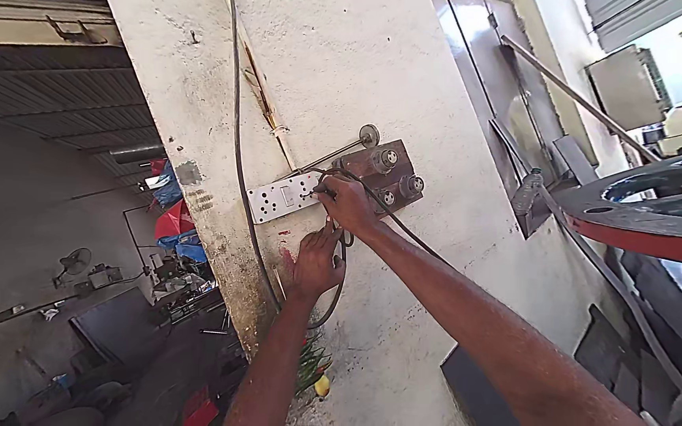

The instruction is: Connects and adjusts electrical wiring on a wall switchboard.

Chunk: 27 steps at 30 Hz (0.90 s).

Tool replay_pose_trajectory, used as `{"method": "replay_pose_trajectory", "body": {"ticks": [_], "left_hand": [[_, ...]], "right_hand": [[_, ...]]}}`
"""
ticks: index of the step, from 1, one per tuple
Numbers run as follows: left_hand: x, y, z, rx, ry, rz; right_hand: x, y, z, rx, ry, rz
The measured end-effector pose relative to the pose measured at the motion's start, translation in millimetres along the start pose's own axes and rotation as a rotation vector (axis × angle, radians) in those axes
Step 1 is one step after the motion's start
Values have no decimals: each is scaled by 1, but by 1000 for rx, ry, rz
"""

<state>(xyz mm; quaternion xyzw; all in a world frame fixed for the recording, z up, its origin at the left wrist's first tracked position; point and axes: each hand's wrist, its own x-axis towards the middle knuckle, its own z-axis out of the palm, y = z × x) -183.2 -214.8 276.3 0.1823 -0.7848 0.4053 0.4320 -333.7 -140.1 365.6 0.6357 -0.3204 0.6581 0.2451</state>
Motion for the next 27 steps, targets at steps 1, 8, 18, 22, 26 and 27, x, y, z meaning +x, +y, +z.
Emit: {"method": "replay_pose_trajectory", "body": {"ticks": [1,8,18,22,26,27], "left_hand": [[0,0,0,-1,2,0],[-1,1,0,21,24,8],[-1,2,0,51,10,5],[-1,3,0,63,0,-2],[-1,3,0,59,8,2],[-1,3,0,57,14,4]], "right_hand": [[0,0,-1,7,-4,3],[-1,-14,5,-26,37,56],[0,-19,8,-191,66,31],[-3,-17,10,-298,112,-97],[-3,-18,10,-342,128,-102],[-3,-18,10,-352,130,-105]]}}
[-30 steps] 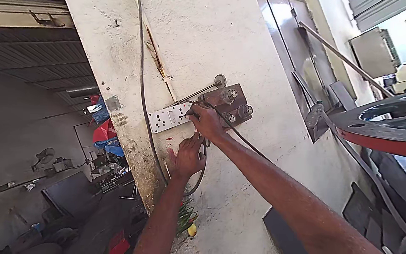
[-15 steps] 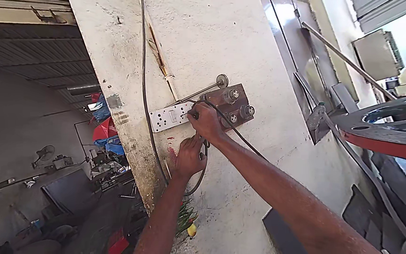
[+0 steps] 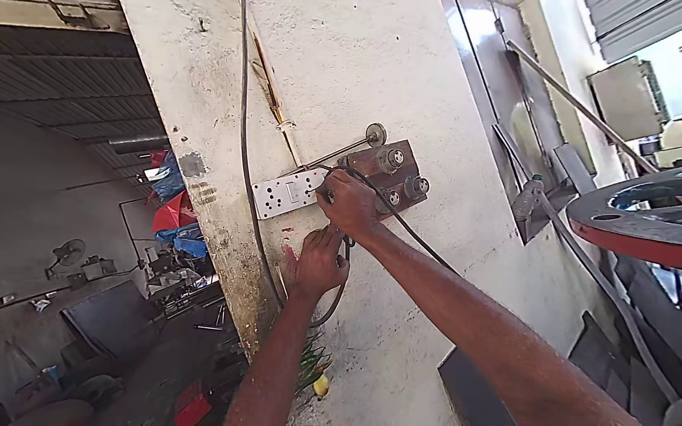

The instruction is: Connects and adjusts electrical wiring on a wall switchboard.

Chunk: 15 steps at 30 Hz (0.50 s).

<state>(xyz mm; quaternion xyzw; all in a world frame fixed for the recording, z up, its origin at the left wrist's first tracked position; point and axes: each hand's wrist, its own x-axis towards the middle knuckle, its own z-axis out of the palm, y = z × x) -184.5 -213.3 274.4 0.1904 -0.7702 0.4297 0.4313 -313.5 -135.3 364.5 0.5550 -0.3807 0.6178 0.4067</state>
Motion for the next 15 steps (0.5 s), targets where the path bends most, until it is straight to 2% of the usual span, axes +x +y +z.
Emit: {"method": "replay_pose_trajectory", "body": {"ticks": [10,15], "left_hand": [[0,1,-1,22,24,6],[0,0,-1,19,23,13]], "right_hand": [[-3,-10,1,-129,54,-218],[1,-14,-1,-54,-59,-64]]}}
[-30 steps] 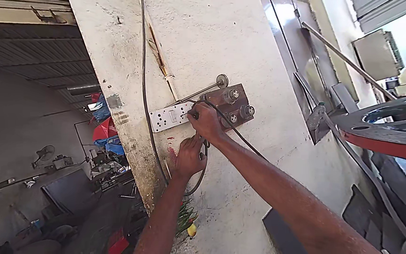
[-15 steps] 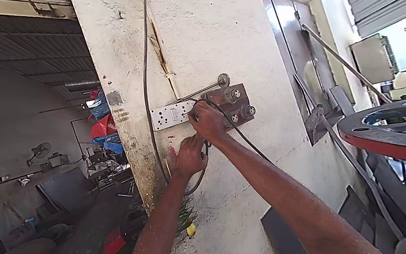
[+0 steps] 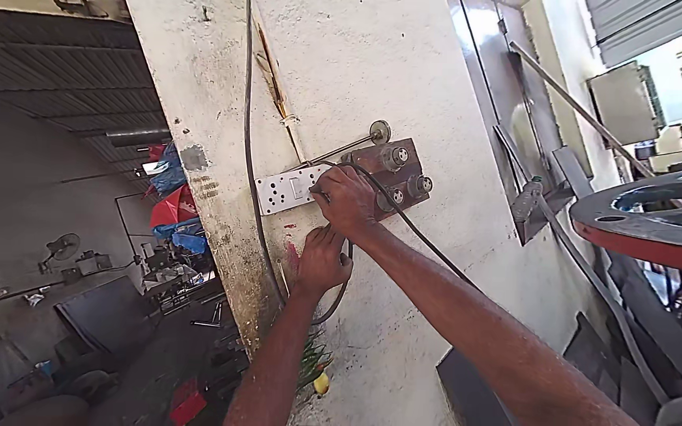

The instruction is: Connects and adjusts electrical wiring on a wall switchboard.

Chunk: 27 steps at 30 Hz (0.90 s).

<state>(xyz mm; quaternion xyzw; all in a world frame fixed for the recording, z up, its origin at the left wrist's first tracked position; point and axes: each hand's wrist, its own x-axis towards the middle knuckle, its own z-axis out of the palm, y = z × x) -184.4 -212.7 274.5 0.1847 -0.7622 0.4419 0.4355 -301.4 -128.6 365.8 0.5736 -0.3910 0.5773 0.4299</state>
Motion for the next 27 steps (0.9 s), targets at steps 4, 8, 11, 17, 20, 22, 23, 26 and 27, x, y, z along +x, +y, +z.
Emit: {"method": "replay_pose_trajectory", "body": {"ticks": [4,8,11,17,20,22,23,26,27], "left_hand": [[0,0,0,8,-26,-4],[0,1,0,-13,-10,3],[1,2,0,-8,-16,3],[2,2,-1,2,-21,-1],[2,3,0,8,-13,3],[2,3,-1,10,-9,6],[1,3,-1,13,-13,4],[1,2,-1,24,-29,4],[1,3,-1,29,-29,4]], "right_hand": [[4,5,-4,63,-52,58],[5,6,-6,77,-106,71],[4,8,-3,121,-98,106],[1,4,5,163,-37,126],[2,1,7,188,-39,147],[1,-1,7,179,-26,135],[1,-1,6,162,-37,143],[-3,6,3,114,-42,143],[-6,7,3,116,-49,128]]}}
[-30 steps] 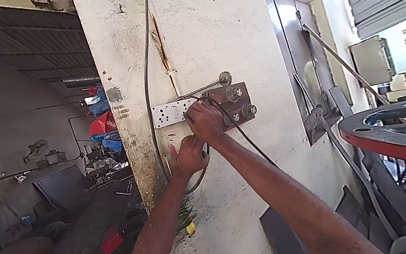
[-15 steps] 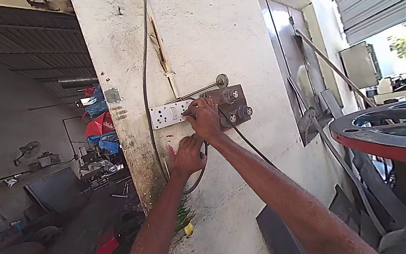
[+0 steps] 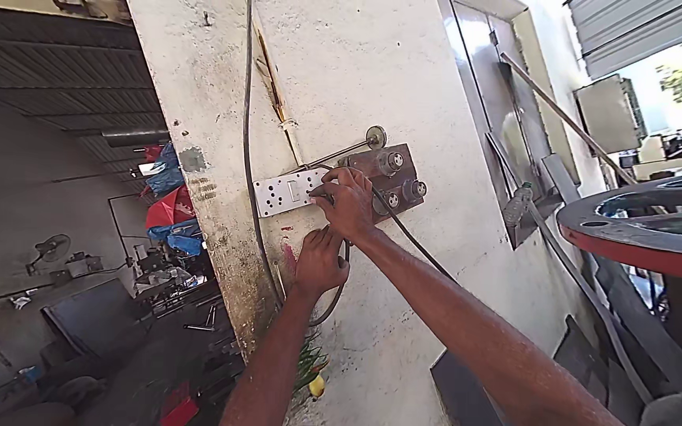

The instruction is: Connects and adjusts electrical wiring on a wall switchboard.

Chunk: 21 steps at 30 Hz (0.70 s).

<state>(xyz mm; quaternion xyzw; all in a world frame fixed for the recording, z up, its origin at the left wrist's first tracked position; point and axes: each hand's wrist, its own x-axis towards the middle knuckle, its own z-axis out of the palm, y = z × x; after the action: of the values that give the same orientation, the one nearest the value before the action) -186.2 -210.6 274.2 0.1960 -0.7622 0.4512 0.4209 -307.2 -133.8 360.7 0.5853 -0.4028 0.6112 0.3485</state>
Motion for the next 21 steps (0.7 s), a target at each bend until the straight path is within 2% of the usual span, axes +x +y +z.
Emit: {"method": "replay_pose_trajectory", "body": {"ticks": [5,11,21], "left_hand": [[0,1,1,1,22,7],[0,0,0,5,10,9],[-1,-1,2,29,22,18]], "right_hand": [[-9,3,3,35,-30,6],[-8,2,12,-2,77,96],[-11,0,18,-92,157,-65]]}}
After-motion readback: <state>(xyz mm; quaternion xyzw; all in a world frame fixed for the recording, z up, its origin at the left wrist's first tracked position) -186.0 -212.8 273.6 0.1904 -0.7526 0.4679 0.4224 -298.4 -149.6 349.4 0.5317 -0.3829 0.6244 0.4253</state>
